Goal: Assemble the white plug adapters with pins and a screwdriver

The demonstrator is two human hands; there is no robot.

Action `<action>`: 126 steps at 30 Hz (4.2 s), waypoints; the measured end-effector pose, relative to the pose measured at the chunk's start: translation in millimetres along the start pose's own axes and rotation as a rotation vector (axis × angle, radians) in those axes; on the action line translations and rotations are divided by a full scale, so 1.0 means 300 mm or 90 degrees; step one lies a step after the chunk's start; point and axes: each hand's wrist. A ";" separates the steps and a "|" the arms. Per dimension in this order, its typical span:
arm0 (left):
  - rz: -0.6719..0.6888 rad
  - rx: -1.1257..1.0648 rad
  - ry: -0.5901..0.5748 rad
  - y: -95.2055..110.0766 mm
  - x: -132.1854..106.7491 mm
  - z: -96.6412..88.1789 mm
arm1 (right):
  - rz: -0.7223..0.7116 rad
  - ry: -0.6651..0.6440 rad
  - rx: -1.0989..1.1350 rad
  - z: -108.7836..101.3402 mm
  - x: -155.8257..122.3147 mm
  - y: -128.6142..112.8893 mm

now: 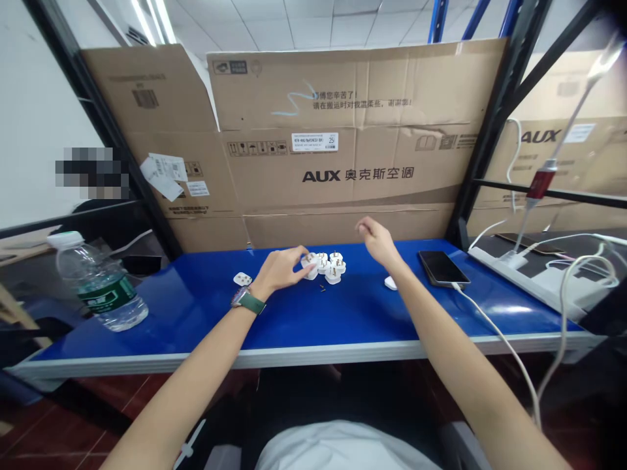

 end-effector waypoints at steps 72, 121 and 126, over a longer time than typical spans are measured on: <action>-0.001 -0.408 -0.115 -0.033 0.009 0.060 | -0.317 -0.190 0.023 0.129 -0.083 -0.118; 0.030 -0.360 -0.320 -0.007 -0.013 0.050 | -0.280 -0.342 -0.054 0.058 -0.077 -0.099; 0.001 -0.336 -0.386 -0.020 -0.013 0.036 | -0.348 -0.355 -0.076 0.093 -0.081 -0.094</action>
Point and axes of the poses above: each hand's wrist, its own x-axis towards the middle knuckle, its own z-axis out of the palm, y = z × x, and after that the axes turned 15 degrees about -x, right-handed
